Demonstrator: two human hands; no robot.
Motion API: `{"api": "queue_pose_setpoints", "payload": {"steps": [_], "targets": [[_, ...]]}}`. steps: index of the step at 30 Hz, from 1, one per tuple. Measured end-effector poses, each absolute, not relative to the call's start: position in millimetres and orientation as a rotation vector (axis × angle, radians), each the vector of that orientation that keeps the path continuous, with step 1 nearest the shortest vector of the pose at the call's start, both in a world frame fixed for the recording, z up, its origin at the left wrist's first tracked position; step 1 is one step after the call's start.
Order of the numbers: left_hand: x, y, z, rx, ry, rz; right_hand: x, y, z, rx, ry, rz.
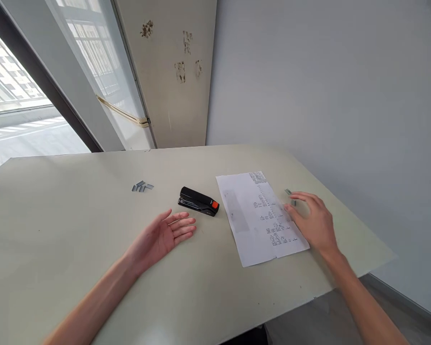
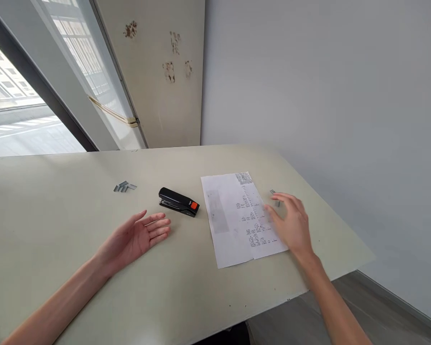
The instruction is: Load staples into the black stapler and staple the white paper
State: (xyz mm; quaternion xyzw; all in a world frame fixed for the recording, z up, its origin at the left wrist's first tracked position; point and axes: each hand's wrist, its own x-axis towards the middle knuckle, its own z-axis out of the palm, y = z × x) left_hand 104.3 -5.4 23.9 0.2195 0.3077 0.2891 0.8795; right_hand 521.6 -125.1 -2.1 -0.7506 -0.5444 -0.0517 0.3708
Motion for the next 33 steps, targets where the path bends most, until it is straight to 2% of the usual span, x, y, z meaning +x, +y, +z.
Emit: {"api": "queue_pose_setpoints", "payload": {"steps": [6,9,18,33], "targets": [[100,3,29,0.316,0.648,0.712,432,-121,27,-1.621,-1.752,0.354],[102,1,34,0.272,0.629,0.784,409,-103,32,-1.568,-1.787,0.439],[95,6,29,0.342,0.565,0.951,359,-46,20,-1.522,-1.832,0.479],[91,13,31,0.290,0.585,1.005,347,-48,-3,-1.457,-1.799,0.379]]}}
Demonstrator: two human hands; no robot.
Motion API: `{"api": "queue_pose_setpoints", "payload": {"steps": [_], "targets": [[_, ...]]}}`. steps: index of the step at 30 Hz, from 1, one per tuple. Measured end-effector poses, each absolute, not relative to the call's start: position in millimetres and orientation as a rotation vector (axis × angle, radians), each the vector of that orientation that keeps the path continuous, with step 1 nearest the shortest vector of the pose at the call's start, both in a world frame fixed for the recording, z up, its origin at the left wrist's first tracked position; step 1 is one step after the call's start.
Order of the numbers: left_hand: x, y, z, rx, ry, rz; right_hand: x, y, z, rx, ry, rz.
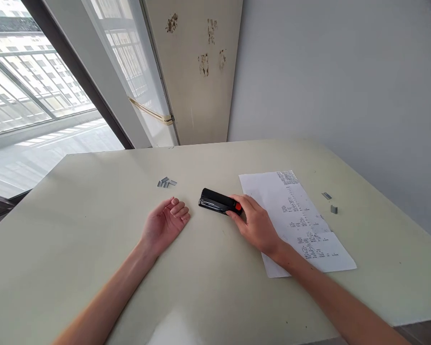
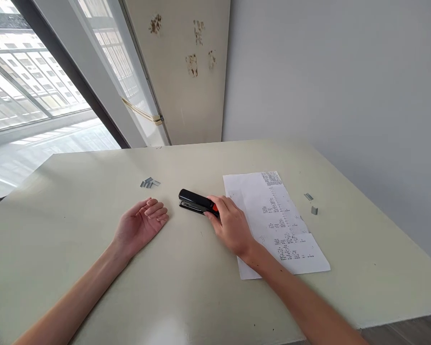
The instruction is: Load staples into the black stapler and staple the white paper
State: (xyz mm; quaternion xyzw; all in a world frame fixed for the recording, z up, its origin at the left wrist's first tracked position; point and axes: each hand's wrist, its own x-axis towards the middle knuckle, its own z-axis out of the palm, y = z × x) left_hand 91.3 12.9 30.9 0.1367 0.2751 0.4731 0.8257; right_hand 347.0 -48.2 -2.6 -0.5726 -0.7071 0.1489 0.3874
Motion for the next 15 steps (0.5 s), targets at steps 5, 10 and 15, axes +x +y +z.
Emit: {"api": "queue_pose_setpoints", "payload": {"steps": [5,10,15], "targets": [[89,13,28,0.369,0.615,1.004,346,-50,-5,-1.433,-1.813,0.398],[82,15,29,0.717,0.807,1.008,346,-51,-6,-1.421,-1.813,0.424],[64,28,23,1.213,1.116,1.077,346,-51,-4,-1.415,-1.811,0.402]]}}
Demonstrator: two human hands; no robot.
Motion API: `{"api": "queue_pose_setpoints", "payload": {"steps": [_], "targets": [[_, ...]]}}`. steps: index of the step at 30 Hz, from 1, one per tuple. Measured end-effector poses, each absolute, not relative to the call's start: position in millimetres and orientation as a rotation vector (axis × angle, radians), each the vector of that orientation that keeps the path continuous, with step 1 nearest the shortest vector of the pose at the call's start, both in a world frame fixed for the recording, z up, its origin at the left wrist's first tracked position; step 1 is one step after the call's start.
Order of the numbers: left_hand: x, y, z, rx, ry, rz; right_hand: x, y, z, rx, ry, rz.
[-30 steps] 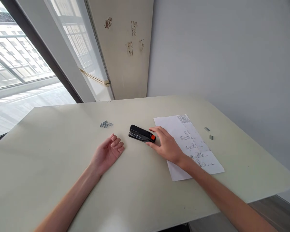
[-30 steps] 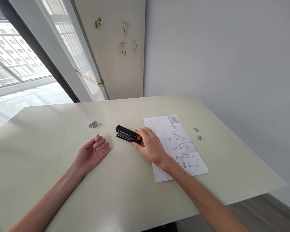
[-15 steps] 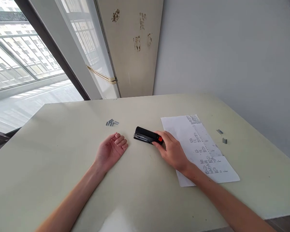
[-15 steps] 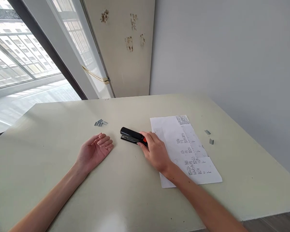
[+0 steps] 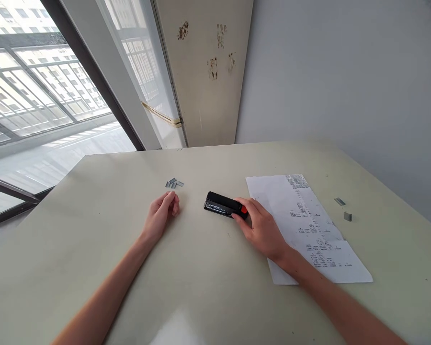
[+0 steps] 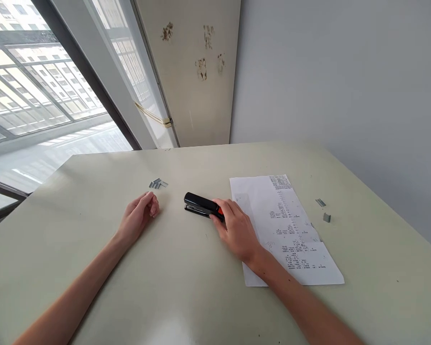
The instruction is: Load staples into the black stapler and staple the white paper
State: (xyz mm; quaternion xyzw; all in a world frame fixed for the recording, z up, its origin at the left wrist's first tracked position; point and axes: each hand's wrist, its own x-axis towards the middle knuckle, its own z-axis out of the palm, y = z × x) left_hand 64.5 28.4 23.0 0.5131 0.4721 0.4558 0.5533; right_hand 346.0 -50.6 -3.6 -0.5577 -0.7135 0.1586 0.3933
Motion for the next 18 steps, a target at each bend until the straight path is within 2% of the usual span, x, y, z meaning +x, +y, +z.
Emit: {"api": "queue_pose_setpoints", "payload": {"steps": [18], "targets": [[71,20,22,1.652,1.354,0.948,345,-58,6,-1.412,-1.933,0.415]]}}
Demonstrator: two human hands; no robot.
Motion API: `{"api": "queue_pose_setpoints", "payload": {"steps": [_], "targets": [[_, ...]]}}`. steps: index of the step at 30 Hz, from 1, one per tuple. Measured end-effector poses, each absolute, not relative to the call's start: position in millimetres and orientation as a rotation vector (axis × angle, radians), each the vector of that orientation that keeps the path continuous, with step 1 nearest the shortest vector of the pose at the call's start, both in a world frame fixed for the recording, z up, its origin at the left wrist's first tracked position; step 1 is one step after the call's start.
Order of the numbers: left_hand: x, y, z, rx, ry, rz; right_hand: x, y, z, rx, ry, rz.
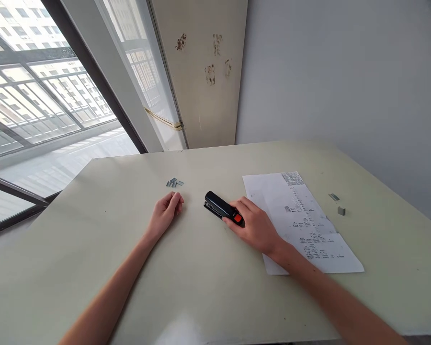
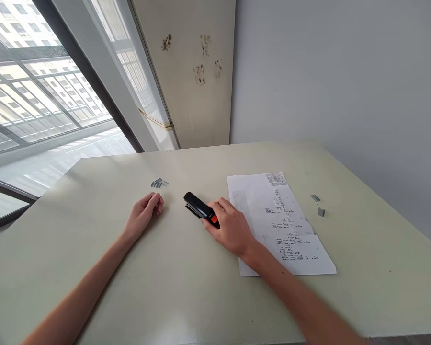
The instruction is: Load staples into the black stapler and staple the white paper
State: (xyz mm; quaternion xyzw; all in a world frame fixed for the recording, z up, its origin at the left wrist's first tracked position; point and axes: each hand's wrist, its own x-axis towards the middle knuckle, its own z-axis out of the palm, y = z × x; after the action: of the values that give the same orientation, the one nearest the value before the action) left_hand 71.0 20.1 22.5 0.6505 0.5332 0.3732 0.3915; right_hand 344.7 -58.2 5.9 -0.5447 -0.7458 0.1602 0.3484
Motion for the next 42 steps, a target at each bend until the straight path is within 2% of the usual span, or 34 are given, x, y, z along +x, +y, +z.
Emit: {"api": "queue_pose_setpoints", "payload": {"steps": [21,27,32,42], "targets": [[69,5,13,1.859,1.358,0.949,346,-43,5,-1.353,-1.906,0.672],[74,4,13,2.230,1.223,0.711,325,-29,9,-1.247,-1.994,0.781],[65,7,9,2.194,1.348,0.740,317,-33,12,-1.118,-2.031,0.852],[-4,31,17,1.990,1.785,0.817,439,-107,5,-1.629,-1.866,0.570]]}}
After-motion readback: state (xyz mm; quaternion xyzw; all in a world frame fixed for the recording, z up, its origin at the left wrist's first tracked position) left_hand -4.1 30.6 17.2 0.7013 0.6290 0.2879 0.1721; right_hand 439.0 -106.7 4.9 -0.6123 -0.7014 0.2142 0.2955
